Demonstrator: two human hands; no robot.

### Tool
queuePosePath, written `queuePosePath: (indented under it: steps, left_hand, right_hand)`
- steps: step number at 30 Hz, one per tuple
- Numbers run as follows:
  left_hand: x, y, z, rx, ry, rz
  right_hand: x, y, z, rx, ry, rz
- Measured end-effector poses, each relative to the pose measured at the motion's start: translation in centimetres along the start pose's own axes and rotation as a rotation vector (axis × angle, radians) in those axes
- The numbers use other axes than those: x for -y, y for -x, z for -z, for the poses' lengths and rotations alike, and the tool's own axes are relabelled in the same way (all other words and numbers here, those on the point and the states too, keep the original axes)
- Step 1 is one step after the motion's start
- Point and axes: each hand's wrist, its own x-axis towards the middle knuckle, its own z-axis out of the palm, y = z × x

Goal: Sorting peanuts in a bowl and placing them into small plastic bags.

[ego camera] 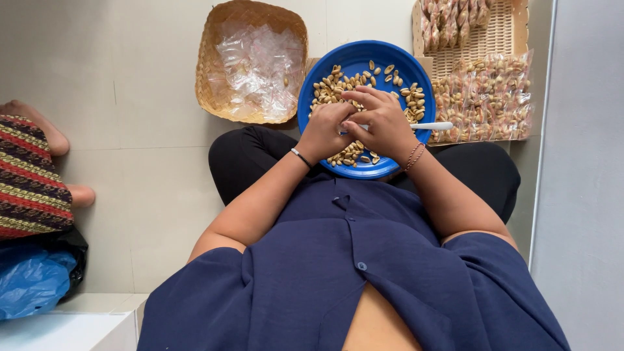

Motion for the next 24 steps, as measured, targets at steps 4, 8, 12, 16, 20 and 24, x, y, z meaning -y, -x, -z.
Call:
queuePosePath:
  steps: [4, 8, 12, 16, 20, 24]
  left_hand:
    - [2.2, 0.9, -1.5, 0.019, 0.001, -0.014]
    - [2.1, 0.9, -0.9, 0.019, 0.085, 0.049]
    - [2.9, 0.8, -0.8, -0.042, 0.163, 0.125]
    - [3.4, 1.3, -0.8, -0.091, 0.202, 0.2]
    - [4.4, 1.7, -1.8, -0.144, 0.228, 0.222]
    - [5.3, 2.0, -2.5, -0.199, 0.246, 0.267]
  right_hand:
    - [0.8, -0.4, 0.8, 0.018, 0.002, 0.038]
    - [-0.1, -0.6, 2.8, 0.042, -0.121, 0.09]
    - [-4.9, 1.2, 6.6, 0.066, -0.118, -0.075]
    - [-10.6, 6.5, 8.1, 0.31, 0.342, -0.453]
    - [-14.1, 8.6, 7.1, 0.75, 0.047, -0.968]
    - [-14.2, 8.0, 7.9, 0.724, -0.251, -1.091]
